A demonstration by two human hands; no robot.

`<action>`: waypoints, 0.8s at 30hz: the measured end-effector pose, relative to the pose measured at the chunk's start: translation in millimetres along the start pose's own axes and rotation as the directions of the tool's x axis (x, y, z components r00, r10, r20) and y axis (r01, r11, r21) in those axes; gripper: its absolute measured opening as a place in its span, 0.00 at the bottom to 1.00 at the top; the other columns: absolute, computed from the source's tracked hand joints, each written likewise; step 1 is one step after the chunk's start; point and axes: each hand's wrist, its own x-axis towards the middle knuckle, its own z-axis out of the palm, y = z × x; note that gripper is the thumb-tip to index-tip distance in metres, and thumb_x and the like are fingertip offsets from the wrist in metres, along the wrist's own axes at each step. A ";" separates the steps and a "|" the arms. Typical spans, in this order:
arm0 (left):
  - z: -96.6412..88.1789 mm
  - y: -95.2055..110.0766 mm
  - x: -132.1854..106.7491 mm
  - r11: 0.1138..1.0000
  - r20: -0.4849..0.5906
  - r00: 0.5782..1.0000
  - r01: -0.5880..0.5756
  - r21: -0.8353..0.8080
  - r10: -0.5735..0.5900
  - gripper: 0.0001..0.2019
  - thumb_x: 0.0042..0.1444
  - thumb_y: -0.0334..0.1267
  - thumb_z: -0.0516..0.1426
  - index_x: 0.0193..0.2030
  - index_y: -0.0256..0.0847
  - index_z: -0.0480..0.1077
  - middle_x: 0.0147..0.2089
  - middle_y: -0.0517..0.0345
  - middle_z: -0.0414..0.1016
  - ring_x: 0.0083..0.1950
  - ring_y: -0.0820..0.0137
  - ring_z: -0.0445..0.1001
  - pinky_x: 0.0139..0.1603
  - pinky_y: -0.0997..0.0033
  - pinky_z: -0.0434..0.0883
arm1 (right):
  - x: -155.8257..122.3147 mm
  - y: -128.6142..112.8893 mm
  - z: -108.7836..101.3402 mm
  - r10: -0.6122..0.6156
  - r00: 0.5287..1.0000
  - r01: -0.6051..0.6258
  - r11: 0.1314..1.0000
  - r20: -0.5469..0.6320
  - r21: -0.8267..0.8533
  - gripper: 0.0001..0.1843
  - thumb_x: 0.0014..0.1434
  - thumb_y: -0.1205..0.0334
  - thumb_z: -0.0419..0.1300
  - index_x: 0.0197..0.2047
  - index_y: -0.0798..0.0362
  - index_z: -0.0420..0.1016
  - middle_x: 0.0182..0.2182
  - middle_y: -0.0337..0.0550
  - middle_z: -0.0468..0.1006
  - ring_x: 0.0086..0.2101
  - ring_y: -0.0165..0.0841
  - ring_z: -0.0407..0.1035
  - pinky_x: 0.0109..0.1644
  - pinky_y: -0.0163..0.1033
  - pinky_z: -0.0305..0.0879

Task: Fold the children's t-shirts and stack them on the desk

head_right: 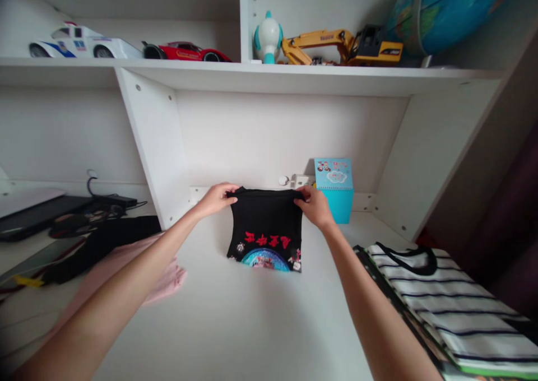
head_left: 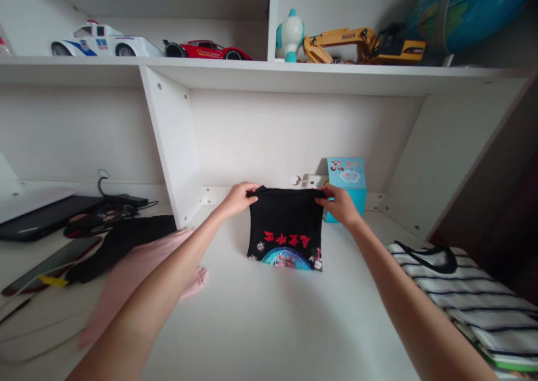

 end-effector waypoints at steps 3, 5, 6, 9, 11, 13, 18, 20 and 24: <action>-19.3 37.2 -18.7 0.993 -0.080 0.990 -0.117 -0.004 0.116 0.14 0.48 0.28 0.53 0.43 0.36 0.70 0.42 0.55 0.69 0.44 0.68 0.69 0.45 0.69 0.66 | -36.3 -26.9 -34.2 -0.204 0.966 0.209 0.978 -0.160 0.014 0.09 0.53 0.66 0.55 0.39 0.55 0.66 0.35 0.41 0.70 0.38 0.31 0.66 0.45 0.37 0.63; -21.1 47.4 -42.5 0.985 -0.042 0.984 -0.170 0.037 0.171 0.15 0.46 0.24 0.50 0.40 0.38 0.70 0.41 0.57 0.68 0.43 0.70 0.68 0.46 0.70 0.66 | -77.5 -40.1 -43.6 -0.381 0.907 0.380 0.924 -0.181 -0.043 0.06 0.53 0.67 0.53 0.36 0.53 0.66 0.35 0.42 0.69 0.39 0.32 0.65 0.45 0.38 0.63; -19.5 47.3 -56.5 0.980 0.021 0.982 -0.189 0.056 0.188 0.17 0.45 0.22 0.49 0.40 0.39 0.70 0.41 0.58 0.68 0.44 0.71 0.68 0.47 0.72 0.65 | -100.4 -44.8 -45.4 -0.446 0.888 0.442 0.895 -0.115 -0.062 0.07 0.53 0.68 0.52 0.36 0.52 0.67 0.36 0.42 0.69 0.39 0.32 0.65 0.45 0.38 0.63; -8.9 35.4 -99.3 0.981 0.366 0.925 -0.152 0.119 0.099 0.23 0.43 0.20 0.47 0.44 0.43 0.70 0.43 0.58 0.68 0.44 0.71 0.69 0.47 0.74 0.65 | -161.6 -49.0 -46.7 -0.428 0.830 0.460 0.888 0.357 -0.005 0.12 0.55 0.66 0.53 0.44 0.47 0.67 0.40 0.41 0.71 0.41 0.30 0.67 0.44 0.34 0.64; 0.9 31.6 -123.6 0.976 0.550 0.834 -0.088 0.199 -0.037 0.24 0.44 0.21 0.50 0.47 0.45 0.69 0.46 0.56 0.68 0.46 0.68 0.69 0.48 0.72 0.65 | -183.7 -41.3 -46.5 -0.319 0.747 0.378 0.925 0.584 0.021 0.14 0.56 0.60 0.55 0.48 0.43 0.67 0.43 0.38 0.72 0.43 0.29 0.68 0.47 0.32 0.64; 13.4 40.7 -142.0 0.971 0.598 0.798 -0.078 0.225 -0.075 0.21 0.48 0.26 0.53 0.50 0.45 0.68 0.51 0.54 0.67 0.50 0.65 0.68 0.51 0.69 0.64 | -187.0 -23.9 -43.0 -0.222 0.774 0.288 0.958 0.593 -0.018 0.13 0.59 0.56 0.52 0.47 0.43 0.68 0.45 0.38 0.73 0.45 0.30 0.67 0.50 0.33 0.63; 57.0 89.9 -167.4 0.960 0.616 0.765 -0.277 0.050 0.188 0.25 0.55 0.43 0.55 0.60 0.47 0.58 0.63 0.50 0.55 0.61 0.59 0.56 0.59 0.61 0.56 | -164.0 39.4 -10.1 -0.107 0.919 0.205 0.952 0.380 -0.228 0.17 0.60 0.58 0.48 0.50 0.51 0.69 0.48 0.46 0.72 0.49 0.37 0.65 0.54 0.43 0.60; 71.6 95.9 -171.5 0.947 0.652 0.726 -0.319 0.035 0.221 0.28 0.54 0.48 0.55 0.61 0.48 0.56 0.62 0.48 0.57 0.60 0.56 0.58 0.59 0.53 0.55 | -164.8 53.1 4.3 -0.099 0.912 0.228 0.929 0.397 -0.293 0.19 0.59 0.60 0.49 0.52 0.51 0.67 0.51 0.46 0.70 0.52 0.38 0.62 0.55 0.45 0.59; 78.0 78.0 -167.4 0.951 0.649 0.746 -0.289 0.110 0.151 0.22 0.58 0.48 0.50 0.60 0.51 0.57 0.56 0.51 0.66 0.58 0.57 0.62 0.59 0.40 0.44 | -190.1 39.5 20.7 -0.092 0.917 0.275 0.850 0.388 -0.449 0.19 0.59 0.65 0.49 0.52 0.55 0.68 0.47 0.51 0.73 0.47 0.40 0.66 0.51 0.45 0.63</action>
